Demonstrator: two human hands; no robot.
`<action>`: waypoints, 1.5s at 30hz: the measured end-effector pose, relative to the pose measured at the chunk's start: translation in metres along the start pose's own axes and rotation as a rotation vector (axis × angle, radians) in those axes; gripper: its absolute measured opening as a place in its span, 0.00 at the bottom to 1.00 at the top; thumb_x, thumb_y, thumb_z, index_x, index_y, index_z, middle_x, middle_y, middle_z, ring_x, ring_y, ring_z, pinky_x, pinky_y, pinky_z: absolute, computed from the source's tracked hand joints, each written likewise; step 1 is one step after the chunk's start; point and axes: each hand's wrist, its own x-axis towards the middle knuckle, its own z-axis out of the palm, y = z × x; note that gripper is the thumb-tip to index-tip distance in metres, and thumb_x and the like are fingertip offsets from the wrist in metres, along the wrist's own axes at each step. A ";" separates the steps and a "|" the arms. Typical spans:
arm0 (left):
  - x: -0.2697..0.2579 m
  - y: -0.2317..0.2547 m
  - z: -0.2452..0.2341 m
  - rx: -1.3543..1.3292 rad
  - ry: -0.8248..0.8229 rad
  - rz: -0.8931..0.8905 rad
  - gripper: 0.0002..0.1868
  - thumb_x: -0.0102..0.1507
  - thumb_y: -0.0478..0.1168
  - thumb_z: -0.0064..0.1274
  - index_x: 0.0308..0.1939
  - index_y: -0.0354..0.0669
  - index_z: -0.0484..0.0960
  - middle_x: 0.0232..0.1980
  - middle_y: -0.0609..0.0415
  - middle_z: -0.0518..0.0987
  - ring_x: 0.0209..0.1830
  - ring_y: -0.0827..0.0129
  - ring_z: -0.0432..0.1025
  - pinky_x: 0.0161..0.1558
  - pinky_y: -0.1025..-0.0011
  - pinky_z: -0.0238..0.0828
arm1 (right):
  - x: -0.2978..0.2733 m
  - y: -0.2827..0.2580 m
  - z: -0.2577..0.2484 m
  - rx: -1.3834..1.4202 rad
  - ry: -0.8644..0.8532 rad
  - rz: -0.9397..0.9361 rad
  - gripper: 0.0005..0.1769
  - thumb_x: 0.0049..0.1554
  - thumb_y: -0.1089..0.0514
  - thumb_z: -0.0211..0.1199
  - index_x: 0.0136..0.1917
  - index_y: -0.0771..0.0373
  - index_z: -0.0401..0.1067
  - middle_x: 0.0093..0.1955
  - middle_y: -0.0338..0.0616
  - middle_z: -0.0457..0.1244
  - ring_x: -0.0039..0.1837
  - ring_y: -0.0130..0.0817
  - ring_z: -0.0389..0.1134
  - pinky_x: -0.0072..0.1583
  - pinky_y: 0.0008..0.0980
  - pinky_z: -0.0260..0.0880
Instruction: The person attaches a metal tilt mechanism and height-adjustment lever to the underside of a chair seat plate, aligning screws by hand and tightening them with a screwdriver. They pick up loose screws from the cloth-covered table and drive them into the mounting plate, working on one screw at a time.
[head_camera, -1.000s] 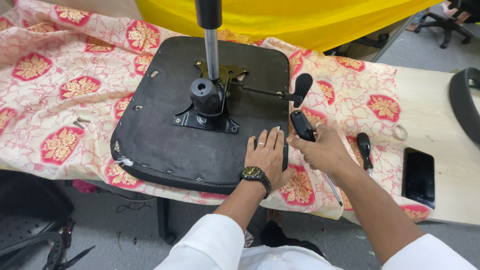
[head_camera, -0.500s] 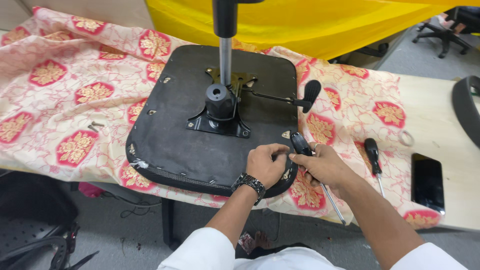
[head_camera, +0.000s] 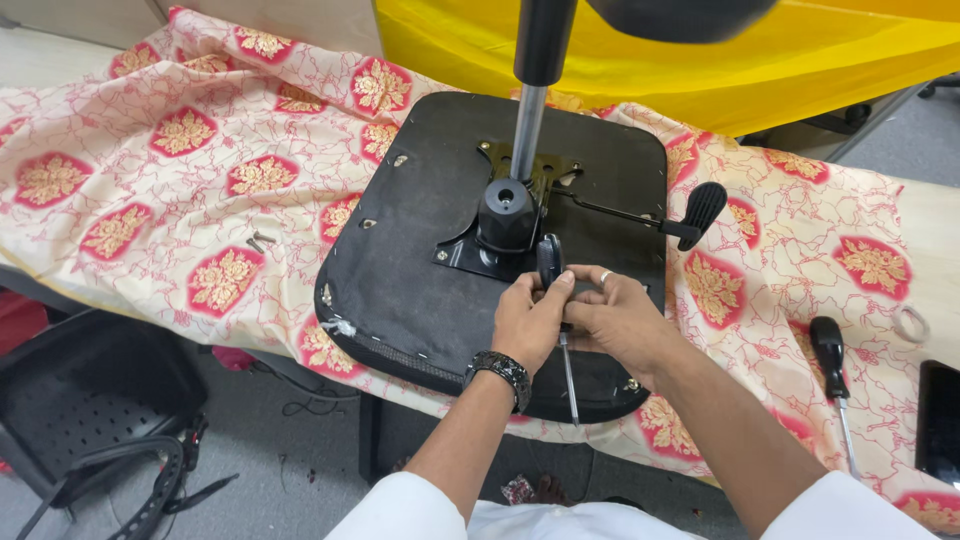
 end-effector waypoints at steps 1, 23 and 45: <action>0.003 0.000 -0.005 0.042 0.019 0.010 0.25 0.62 0.54 0.56 0.48 0.34 0.82 0.38 0.53 0.84 0.36 0.73 0.78 0.39 0.72 0.77 | 0.003 -0.002 0.006 -0.017 0.029 0.005 0.28 0.57 0.60 0.61 0.70 0.64 0.66 0.45 0.42 0.65 0.42 0.26 0.68 0.50 0.35 0.82; 0.106 0.045 -0.206 -0.006 0.050 0.217 0.16 0.60 0.48 0.62 0.35 0.36 0.87 0.29 0.57 0.83 0.28 0.77 0.76 0.34 0.76 0.75 | 0.081 -0.040 0.185 0.020 0.215 0.116 0.09 0.57 0.53 0.62 0.42 0.58 0.66 0.29 0.32 0.52 0.29 0.22 0.50 0.31 0.27 0.47; 0.153 -0.040 -0.390 0.511 0.811 0.138 0.09 0.56 0.40 0.56 0.38 0.46 0.87 0.37 0.51 0.86 0.38 0.58 0.80 0.45 0.61 0.75 | 0.154 -0.041 0.228 -0.101 0.114 0.387 0.16 0.54 0.51 0.71 0.35 0.65 0.73 0.25 0.41 0.64 0.24 0.28 0.65 0.26 0.24 0.62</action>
